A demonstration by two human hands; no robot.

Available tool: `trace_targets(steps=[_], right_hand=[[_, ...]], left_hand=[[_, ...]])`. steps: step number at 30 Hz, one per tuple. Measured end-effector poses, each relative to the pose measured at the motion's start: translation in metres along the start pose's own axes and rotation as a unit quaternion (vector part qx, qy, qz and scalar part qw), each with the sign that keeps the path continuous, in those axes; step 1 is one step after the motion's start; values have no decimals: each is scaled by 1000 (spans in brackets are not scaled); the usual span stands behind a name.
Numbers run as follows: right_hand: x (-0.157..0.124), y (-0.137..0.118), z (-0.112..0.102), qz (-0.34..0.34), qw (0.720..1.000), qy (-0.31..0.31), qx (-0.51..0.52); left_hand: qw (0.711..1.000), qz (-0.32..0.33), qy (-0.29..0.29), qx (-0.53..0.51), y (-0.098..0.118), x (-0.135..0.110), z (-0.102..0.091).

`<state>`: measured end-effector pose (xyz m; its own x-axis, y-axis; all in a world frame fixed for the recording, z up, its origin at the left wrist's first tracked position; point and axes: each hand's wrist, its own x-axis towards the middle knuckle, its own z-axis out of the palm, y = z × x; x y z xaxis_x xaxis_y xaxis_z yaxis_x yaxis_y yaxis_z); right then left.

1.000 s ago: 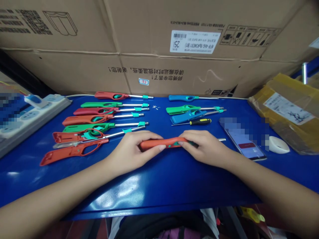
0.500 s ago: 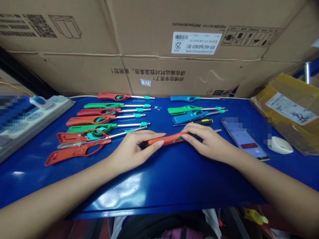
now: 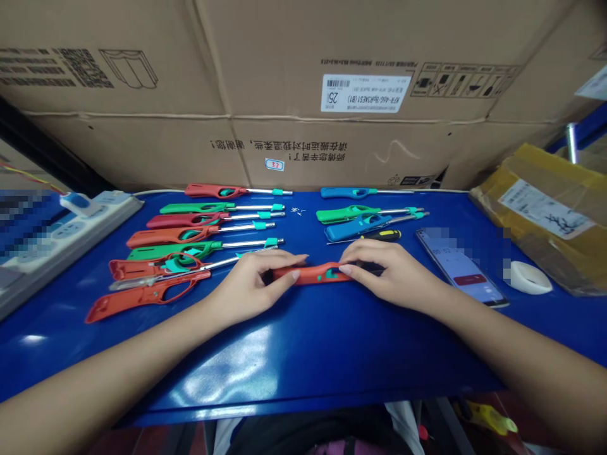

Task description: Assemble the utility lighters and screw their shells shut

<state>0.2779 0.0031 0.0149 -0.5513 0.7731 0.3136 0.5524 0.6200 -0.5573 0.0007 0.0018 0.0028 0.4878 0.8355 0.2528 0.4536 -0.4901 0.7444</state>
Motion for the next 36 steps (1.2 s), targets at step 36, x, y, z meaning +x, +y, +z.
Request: trace_targets(steps=[36], right_hand=[[6,17,-10,94,978,2,-185]], left_hand=[[919,35,-186,347,32,-10,-32]])
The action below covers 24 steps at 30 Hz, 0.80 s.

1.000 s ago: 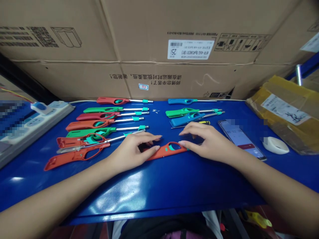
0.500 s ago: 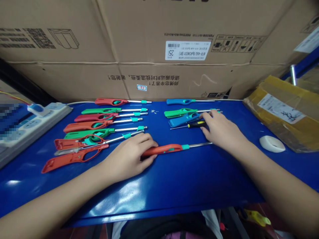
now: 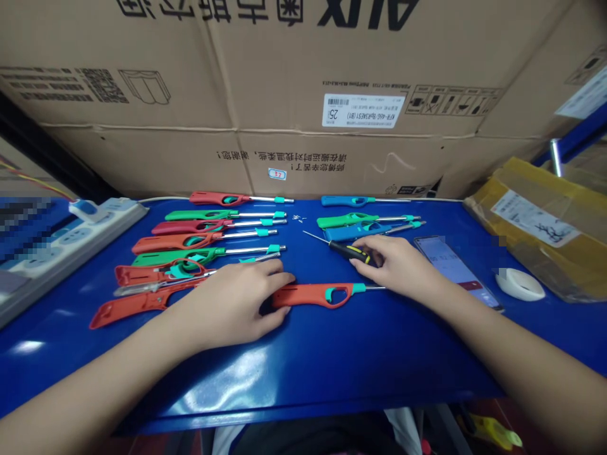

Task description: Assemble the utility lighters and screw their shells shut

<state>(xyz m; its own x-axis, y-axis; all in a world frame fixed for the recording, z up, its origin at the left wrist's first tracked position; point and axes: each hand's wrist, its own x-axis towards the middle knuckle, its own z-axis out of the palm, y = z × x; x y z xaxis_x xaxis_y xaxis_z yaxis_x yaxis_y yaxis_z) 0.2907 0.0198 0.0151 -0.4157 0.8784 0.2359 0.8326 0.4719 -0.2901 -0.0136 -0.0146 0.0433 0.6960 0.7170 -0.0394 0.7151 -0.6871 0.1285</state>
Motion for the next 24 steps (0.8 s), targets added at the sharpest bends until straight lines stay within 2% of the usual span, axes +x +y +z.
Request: trace_targets(steps=[8,24], right_hand=[[7,-2,15,-12,998,36,46],[12,3,26,-2,995,64,71]], left_hand=[[991,2,-15,-130,10,4,9],[983,-11,30,-181,12,11,23]])
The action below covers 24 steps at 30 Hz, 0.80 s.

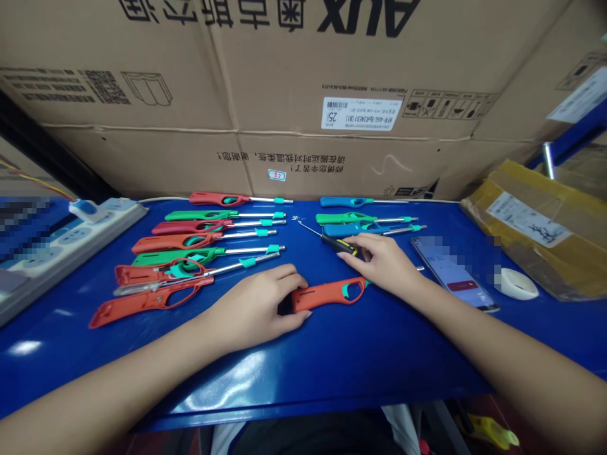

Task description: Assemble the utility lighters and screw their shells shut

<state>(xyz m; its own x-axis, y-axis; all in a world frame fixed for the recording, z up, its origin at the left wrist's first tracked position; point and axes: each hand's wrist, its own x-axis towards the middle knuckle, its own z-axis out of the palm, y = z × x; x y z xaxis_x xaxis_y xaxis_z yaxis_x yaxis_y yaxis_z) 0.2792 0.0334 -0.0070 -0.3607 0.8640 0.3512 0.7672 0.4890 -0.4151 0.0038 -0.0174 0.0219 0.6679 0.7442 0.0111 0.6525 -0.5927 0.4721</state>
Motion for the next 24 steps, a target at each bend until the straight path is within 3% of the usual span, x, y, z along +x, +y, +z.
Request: trace_targets(steps=[10,18,24], right_hand=[[-1,-1,2,8,999,35,32],[-1,-9,-10,62,977,162,122],[-1,-12,-19,105,953,220,177]], left_hand=[[1000,18,-1,10,-2,1,2],[1000,31,2,-2,-4,-1,6],[999,35,10,-7,-5,-1,8]])
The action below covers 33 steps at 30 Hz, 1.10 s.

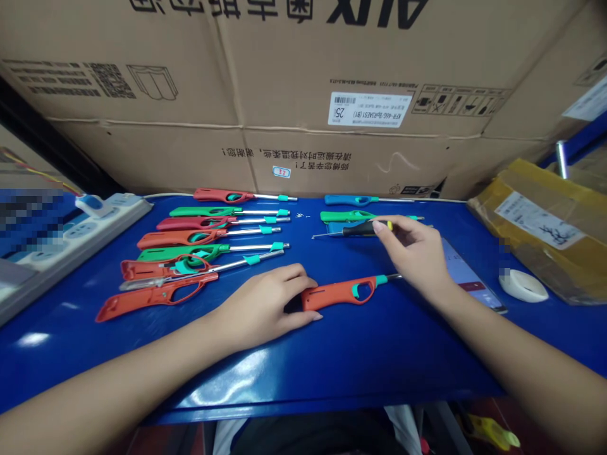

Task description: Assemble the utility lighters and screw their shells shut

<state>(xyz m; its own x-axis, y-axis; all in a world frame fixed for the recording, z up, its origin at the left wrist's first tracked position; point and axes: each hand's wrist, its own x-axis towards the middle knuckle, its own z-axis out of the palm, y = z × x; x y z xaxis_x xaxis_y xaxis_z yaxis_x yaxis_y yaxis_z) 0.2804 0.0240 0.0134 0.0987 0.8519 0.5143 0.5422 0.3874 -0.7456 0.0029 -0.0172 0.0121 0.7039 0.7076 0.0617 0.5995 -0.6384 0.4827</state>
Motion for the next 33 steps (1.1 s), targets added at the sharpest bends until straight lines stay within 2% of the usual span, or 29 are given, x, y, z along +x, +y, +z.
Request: trace_targets(steps=[5,13,17,21,24,27,33], right_hand=[[-1,-5,0,19,999,25,34],[1,-10,-5,70,989,12,127],[9,-31,-11,120,963,-18,241],[13,-53,-15,107,960,-53,255],[11,-56,-10,95,953,-70,278],[4,-49,-1,127,942,-83,300],[-9,-33,11,173,928,-99,316]], left_hand=[[1000,6,5,-3,-1,-1,0],[998,8,37,-53,-2,2,4],[985,-34,115,-122,0,4,3],[952,-83,197,-218,3,6,0],[935,-108,188,-280,5,6,-1],[930,-117,159,-309,7,6,-1],[934,-109,158,-301,7,4,1]])
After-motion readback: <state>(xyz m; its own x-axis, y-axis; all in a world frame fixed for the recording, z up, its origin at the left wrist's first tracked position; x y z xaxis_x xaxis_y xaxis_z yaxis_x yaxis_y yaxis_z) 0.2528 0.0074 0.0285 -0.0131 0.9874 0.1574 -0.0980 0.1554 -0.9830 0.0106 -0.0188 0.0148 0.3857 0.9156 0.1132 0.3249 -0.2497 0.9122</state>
